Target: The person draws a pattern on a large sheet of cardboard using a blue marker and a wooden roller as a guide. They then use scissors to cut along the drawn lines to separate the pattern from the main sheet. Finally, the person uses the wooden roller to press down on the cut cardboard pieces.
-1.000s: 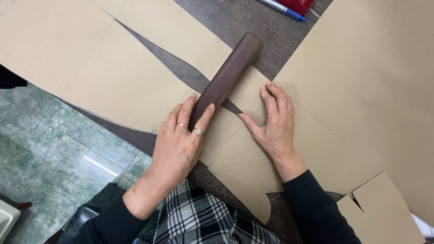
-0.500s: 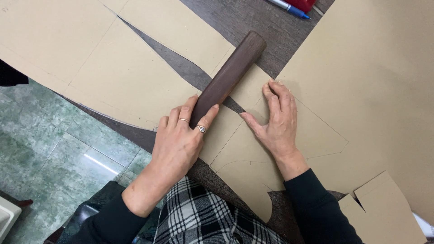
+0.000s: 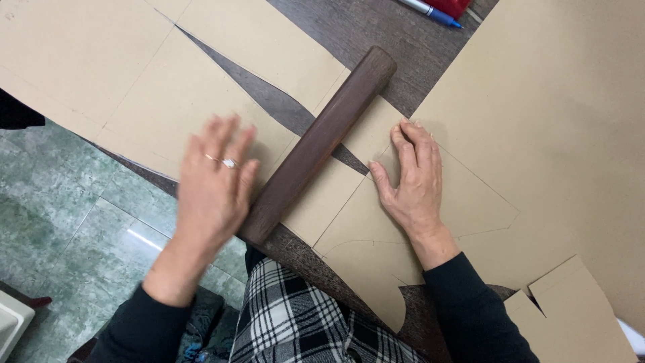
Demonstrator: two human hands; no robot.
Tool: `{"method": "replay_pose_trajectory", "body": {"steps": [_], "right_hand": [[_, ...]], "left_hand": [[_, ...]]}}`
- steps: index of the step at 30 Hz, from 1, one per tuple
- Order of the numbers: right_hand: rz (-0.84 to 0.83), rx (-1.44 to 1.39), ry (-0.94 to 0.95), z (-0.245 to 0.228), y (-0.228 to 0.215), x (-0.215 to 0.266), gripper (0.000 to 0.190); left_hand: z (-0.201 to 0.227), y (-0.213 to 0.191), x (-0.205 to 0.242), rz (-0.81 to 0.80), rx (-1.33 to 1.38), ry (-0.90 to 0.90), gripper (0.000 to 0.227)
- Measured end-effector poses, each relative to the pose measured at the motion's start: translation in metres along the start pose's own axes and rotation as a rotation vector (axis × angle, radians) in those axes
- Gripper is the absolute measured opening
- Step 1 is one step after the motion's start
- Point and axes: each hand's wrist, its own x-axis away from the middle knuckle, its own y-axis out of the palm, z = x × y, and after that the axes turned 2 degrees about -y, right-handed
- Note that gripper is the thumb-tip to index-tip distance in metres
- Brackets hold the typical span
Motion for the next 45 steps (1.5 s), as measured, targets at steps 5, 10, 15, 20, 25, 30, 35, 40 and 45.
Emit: {"method": "replay_pose_trajectory", "body": {"steps": [5,10,15,20,25,30,35,40,45], "right_hand": [[0.016,0.015,-0.043,-0.005,-0.004,-0.001,0.062],[0.060,0.059,-0.132,-0.005,-0.004,-0.004,0.073],[0.045,0.107,-0.128,-0.005,-0.005,-0.004,0.078],[0.039,0.075,-0.119,-0.009,-0.005,-0.006,0.078],[0.048,0.072,-0.111,-0.007,-0.006,-0.005,0.078],[0.052,0.059,-0.108,-0.006,-0.005,-0.005,0.078],[0.059,0.075,-0.117,-0.005,-0.004,-0.004,0.077],[0.067,0.064,-0.121,-0.004,-0.003,-0.004,0.076],[0.054,0.056,-0.125,-0.004,-0.005,-0.004,0.074]], "left_hand": [[-0.055,0.001,-0.033,-0.077,-0.125,-0.180,0.057],[-0.082,-0.001,-0.068,-0.257,-0.093,-0.432,0.070],[-0.093,0.014,-0.086,-0.294,-0.107,-0.267,0.064],[-0.096,0.012,-0.085,-0.268,-0.093,-0.238,0.061],[-0.101,0.022,-0.083,-0.243,-0.074,-0.185,0.059],[-0.073,0.026,-0.085,-0.276,-0.147,0.166,0.056],[-0.044,0.040,-0.097,-0.378,0.024,0.261,0.055],[-0.033,0.042,-0.099,-0.381,-0.037,0.230,0.057],[-0.030,0.042,-0.097,-0.358,-0.029,0.210,0.057]]}}
